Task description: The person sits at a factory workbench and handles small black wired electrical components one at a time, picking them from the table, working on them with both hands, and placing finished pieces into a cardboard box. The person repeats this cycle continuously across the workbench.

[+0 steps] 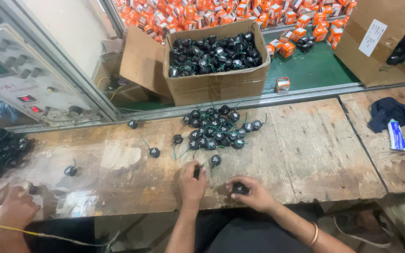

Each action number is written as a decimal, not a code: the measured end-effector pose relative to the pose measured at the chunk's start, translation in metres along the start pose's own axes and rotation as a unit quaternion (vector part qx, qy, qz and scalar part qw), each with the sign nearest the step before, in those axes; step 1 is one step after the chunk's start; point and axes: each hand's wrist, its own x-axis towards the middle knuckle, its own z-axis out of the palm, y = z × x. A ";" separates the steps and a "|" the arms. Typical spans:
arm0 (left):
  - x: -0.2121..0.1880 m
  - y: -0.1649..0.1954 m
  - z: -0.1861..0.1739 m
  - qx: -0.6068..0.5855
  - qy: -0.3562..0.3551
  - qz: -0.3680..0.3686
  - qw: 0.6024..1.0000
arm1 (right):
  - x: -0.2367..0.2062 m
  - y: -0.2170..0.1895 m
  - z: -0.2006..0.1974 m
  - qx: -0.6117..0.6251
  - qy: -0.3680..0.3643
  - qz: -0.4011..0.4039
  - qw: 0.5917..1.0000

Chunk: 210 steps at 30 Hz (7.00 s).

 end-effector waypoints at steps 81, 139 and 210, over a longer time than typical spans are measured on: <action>0.024 -0.034 -0.217 0.209 0.407 0.063 0.887 | 0.003 -0.008 0.004 -0.121 0.039 -0.108 0.986; 0.090 -0.011 -0.374 0.450 -0.284 0.286 0.797 | -0.012 -0.038 0.010 -0.151 0.018 -0.077 0.985; -0.030 0.037 0.015 -0.343 -0.041 0.017 0.938 | -0.002 -0.027 0.009 -0.030 0.060 -0.042 0.997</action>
